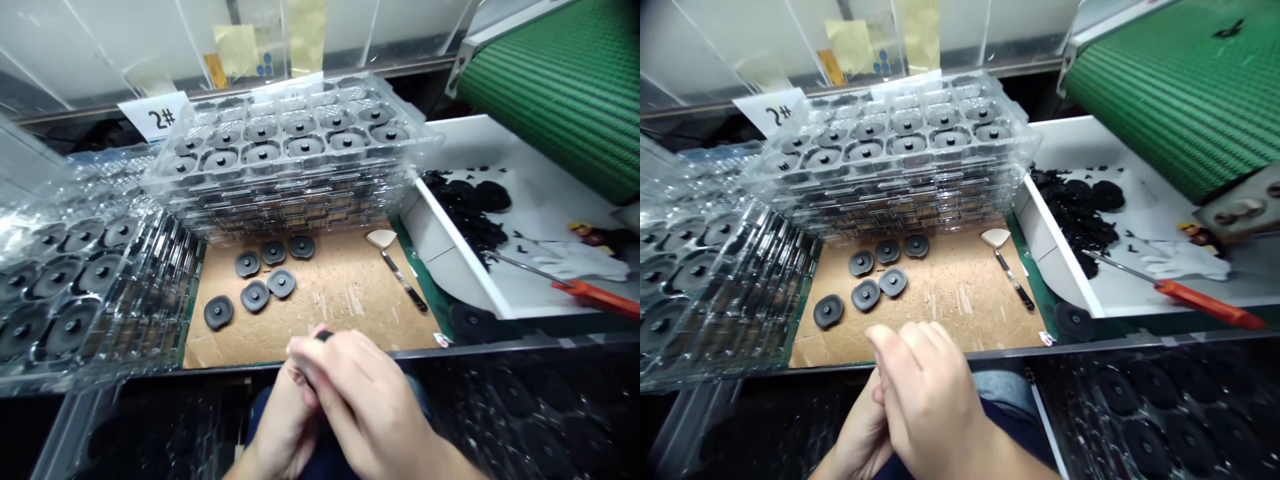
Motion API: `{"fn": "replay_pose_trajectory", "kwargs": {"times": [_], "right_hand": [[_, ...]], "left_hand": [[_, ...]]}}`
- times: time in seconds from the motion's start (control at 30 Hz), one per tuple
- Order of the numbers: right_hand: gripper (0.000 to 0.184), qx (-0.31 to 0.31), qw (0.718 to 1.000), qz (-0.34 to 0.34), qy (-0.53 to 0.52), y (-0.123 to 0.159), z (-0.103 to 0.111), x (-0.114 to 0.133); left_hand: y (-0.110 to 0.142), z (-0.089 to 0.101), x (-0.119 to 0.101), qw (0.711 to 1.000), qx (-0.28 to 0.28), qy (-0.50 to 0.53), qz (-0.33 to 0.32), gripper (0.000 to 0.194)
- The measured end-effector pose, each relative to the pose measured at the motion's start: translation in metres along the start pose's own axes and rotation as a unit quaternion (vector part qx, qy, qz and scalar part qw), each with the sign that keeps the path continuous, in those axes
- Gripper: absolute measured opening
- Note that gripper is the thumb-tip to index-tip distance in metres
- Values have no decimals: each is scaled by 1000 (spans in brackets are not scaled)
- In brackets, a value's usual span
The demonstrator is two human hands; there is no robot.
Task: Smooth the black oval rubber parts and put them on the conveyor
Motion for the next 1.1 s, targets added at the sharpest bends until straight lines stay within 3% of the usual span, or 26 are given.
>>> {"fn": "replay_pose_trajectory", "kwargs": {"times": [0.13,0.23,0.3,0.37,0.4,0.47,0.57,0.7,0.77,0.83,0.9,0.93,1.0,1.1], "right_hand": [[25,104,994,-15,-39,14,8,-1],[27,78,994,-38,60,17,22,-4],[28,72,993,10,97,10,25,-2],[28,105,991,82,28,0,20,-3],[28,112,990,86,-15,-4,17,-9],[28,88,995,15,-43,-5,9,-36],[30,42,993,-111,25,17,-11,-88],[26,77,988,-132,15,53,-31,-120],[23,58,985,-161,19,54,-20,-113],[22,6,987,-161,30,41,0,-89],[22,-35,997,-62,27,21,14,-51],[22,-23,999,33,20,12,15,-29],[26,-12,989,144,9,2,9,0],[32,13,989,146,26,0,-7,7]], "left_hand": [[9,0,-10,1000,-7,-4,1,63],[12,-1,-10,1000,-10,-5,24,66],[12,-2,-8,999,-7,-3,45,61],[12,-3,-6,998,13,-9,56,53],[12,-3,-6,998,26,-12,53,52],[12,-2,-8,998,52,-11,36,57],[12,3,-9,996,87,22,21,62],[9,4,-8,990,128,48,17,57],[8,4,-6,989,137,42,20,57],[8,6,-4,991,130,22,32,62],[9,9,-2,994,97,-14,38,60],[9,11,-2,996,76,-34,37,54],[9,12,-1,997,49,-58,25,43],[8,7,0,997,61,-49,4,51]]}}
Point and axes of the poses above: each hand's wrist, its own y-axis away from the middle knuckle, its own z-axis out of the back of the hand, x = y × z, the point moved 4 cm from there along -y, towards the middle knuckle, and after that the axes turned 3 degrees about -x, right-handed, at the moved point
